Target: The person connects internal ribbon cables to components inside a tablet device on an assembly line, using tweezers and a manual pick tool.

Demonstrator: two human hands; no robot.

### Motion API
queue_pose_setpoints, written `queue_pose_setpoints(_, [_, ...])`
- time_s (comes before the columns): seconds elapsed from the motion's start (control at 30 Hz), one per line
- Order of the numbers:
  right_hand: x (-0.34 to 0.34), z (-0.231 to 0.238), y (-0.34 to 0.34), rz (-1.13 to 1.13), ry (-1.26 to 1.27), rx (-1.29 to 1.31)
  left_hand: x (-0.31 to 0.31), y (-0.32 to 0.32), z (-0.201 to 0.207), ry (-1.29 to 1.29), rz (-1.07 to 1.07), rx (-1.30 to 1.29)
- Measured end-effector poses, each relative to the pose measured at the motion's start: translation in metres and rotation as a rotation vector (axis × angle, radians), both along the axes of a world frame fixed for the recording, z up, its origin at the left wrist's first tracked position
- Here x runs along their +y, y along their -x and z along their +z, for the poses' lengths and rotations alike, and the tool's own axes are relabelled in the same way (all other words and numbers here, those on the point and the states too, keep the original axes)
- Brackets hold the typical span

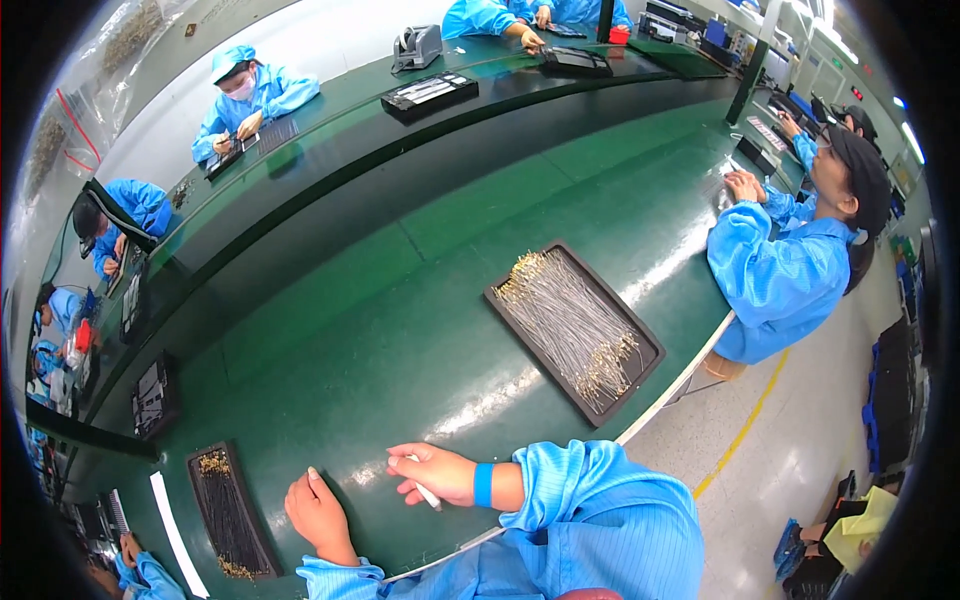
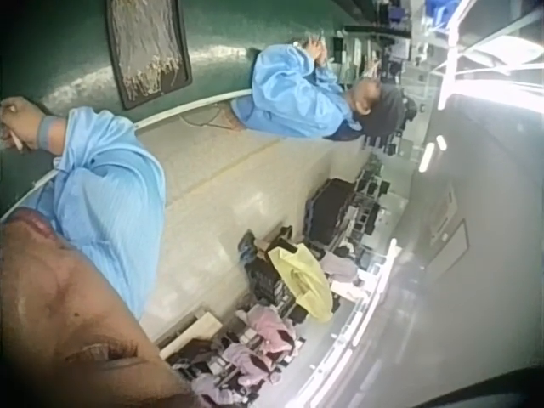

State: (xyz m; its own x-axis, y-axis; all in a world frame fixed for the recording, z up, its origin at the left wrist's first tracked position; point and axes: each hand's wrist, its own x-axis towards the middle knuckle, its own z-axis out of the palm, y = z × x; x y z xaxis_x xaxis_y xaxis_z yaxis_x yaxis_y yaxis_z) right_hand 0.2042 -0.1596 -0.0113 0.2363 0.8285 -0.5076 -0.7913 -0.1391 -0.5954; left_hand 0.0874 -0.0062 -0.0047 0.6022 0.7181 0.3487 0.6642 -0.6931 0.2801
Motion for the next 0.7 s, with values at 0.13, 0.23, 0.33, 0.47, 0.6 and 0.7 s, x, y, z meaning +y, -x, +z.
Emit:
queue_pose_setpoints(0.13, [-0.0008,-0.0002,0.0003,-0.002,0.0,-0.001,-0.0012,-0.001,0.0014,0.018,0.008,0.005])
queue_pose_setpoints(0.23, [-0.0007,-0.0006,0.0004,-0.004,-0.005,0.004,-0.001,-0.0004,-0.0015,-0.02,-0.007,-0.027])
queue_pose_setpoints(0.33, [-0.0004,-0.0028,0.001,-0.002,-0.007,0.01,0.0,-0.0001,-0.0029,-0.027,-0.021,-0.045])
queue_pose_setpoints(0.47, [-0.0005,-0.0016,0.0007,0.004,-0.004,0.003,0.0022,0.0014,-0.0041,-0.018,-0.016,-0.019])
queue_pose_setpoints(0.6, [-0.0012,-0.0001,0.0,0.007,-0.002,0.005,0.0012,0.0016,-0.0034,0.017,0.012,0.017])
queue_pose_setpoints(0.7, [-0.0012,0.0007,-0.0004,0.012,-0.002,-0.003,0.0006,0.0011,-0.0008,0.063,0.048,0.063])
